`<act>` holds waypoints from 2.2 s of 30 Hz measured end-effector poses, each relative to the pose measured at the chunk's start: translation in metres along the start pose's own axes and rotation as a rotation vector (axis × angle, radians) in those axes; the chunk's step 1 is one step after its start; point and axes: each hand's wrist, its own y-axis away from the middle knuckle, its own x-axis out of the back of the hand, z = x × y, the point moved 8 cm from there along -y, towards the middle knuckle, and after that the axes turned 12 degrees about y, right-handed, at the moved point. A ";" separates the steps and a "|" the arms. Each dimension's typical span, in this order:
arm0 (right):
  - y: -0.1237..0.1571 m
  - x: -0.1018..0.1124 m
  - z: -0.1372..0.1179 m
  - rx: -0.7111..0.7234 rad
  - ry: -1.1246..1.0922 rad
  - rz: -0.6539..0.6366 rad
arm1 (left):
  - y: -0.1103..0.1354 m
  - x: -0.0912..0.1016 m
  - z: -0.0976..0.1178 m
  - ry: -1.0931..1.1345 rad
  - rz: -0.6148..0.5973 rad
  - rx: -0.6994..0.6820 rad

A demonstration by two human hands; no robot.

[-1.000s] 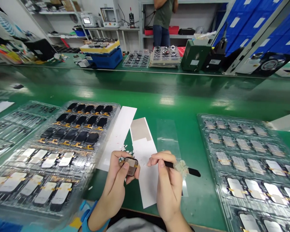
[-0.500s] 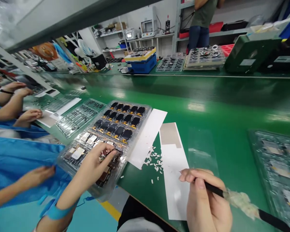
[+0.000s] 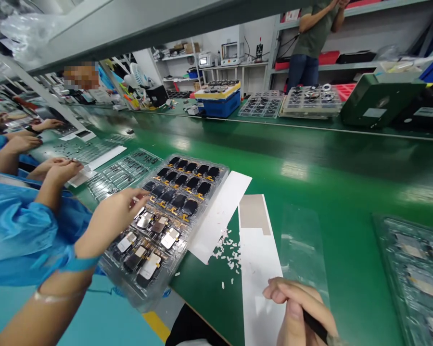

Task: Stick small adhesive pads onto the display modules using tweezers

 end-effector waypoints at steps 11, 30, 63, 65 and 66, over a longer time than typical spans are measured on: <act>-0.005 -0.007 -0.001 -0.161 -0.053 -0.007 | -0.060 0.013 -0.011 -0.122 -0.065 -0.075; -0.032 -0.028 -0.032 0.122 0.338 -0.451 | 0.112 -0.085 0.203 1.521 -0.463 -0.160; -0.047 -0.044 0.014 -0.237 0.459 -0.629 | 0.094 -0.114 0.172 1.682 -0.230 0.093; -0.043 -0.048 0.022 -0.263 0.424 -0.645 | 0.093 -0.114 0.171 1.723 -0.228 0.114; -0.041 -0.049 0.026 -0.274 0.407 -0.647 | 0.093 -0.114 0.172 1.743 -0.243 0.126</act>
